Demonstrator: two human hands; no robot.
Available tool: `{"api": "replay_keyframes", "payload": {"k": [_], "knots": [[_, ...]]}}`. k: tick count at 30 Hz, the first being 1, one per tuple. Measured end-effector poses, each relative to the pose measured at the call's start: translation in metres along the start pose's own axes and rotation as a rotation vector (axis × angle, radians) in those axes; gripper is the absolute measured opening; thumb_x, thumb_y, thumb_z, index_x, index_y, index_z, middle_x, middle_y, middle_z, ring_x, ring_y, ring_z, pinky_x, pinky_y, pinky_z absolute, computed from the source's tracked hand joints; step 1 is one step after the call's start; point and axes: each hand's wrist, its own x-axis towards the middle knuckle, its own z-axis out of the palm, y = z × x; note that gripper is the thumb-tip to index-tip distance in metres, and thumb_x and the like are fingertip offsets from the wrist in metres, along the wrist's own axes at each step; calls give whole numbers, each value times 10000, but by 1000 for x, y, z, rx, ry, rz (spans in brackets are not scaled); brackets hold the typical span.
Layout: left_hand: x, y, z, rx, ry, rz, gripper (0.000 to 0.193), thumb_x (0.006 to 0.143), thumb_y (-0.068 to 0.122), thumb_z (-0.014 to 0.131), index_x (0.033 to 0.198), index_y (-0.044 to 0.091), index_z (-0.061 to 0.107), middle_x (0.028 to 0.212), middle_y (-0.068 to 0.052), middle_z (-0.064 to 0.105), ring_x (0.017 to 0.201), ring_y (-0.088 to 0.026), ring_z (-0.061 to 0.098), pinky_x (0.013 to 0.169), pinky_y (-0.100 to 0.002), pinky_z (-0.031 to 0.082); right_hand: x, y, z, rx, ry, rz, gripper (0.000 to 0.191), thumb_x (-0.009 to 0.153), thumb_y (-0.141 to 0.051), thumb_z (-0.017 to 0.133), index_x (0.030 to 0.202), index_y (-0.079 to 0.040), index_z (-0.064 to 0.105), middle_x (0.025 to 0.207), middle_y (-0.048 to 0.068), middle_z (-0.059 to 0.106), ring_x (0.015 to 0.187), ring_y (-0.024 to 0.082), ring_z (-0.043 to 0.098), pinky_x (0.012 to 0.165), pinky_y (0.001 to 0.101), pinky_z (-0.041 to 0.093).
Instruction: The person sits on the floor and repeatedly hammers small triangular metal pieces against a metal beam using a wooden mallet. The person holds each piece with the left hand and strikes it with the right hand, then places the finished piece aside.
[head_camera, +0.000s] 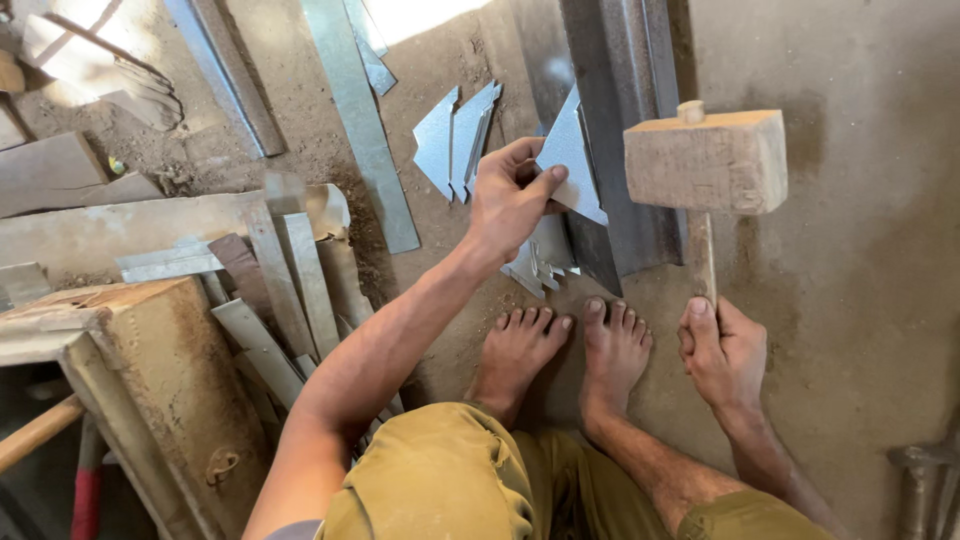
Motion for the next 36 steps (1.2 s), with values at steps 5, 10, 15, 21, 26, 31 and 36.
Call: {"api": "replay_keyframes", "payload": {"k": [5,10,15,21,26,31,36], "knots": [[4,-6,5,-38,-41,45,296,963,3,667,1251,-66,665,921,-125,767,769,-145,736,663,-310,656,-16,-56,-21,-98,18,-254,360,1069,-328,520,927,-31,668,568,6,524,429,73,462,389,294,371],[4,-5,9,20,25,48,302,941,-20,668,1238,-75,679,916,-127,774,752,-137,737,645,-299,649,-5,-71,3,392,81,-853,300,1076,-303,588,858,-106,525,663,16,550,517,93,529,433,253,462],[3,-5,11,78,35,95,285,945,-23,675,1222,-84,703,890,-129,778,733,-138,720,636,-290,628,0,-18,-5,-499,59,-441,328,1053,-231,639,838,0,549,573,72,475,458,178,447,448,358,382],[0,-5,11,31,50,48,287,925,-29,668,1207,-81,683,893,-117,774,749,-135,736,633,-294,635,-1,29,-8,-99,228,-777,419,1096,-370,566,812,-64,527,572,36,501,463,123,469,479,286,389],[0,-6,10,67,-7,138,259,975,-28,684,1225,-95,703,899,-138,764,753,-131,687,652,-288,592,-4,18,-5,-405,111,-344,373,1063,-346,554,852,-46,619,515,-8,479,413,105,446,357,278,347],[0,-3,10,8,18,31,297,929,-27,658,1223,-69,678,908,-102,780,770,-134,749,665,-297,663,-7,-1,-2,-270,153,-593,428,1140,-374,515,864,-50,564,600,5,516,496,92,483,450,267,388],[0,-1,10,55,35,37,289,942,-35,671,1227,-81,686,878,-117,760,747,-146,729,659,-310,650,1,-1,-2,-259,139,-399,391,1107,-352,510,901,-42,631,545,10,515,417,92,471,377,284,348]]}}
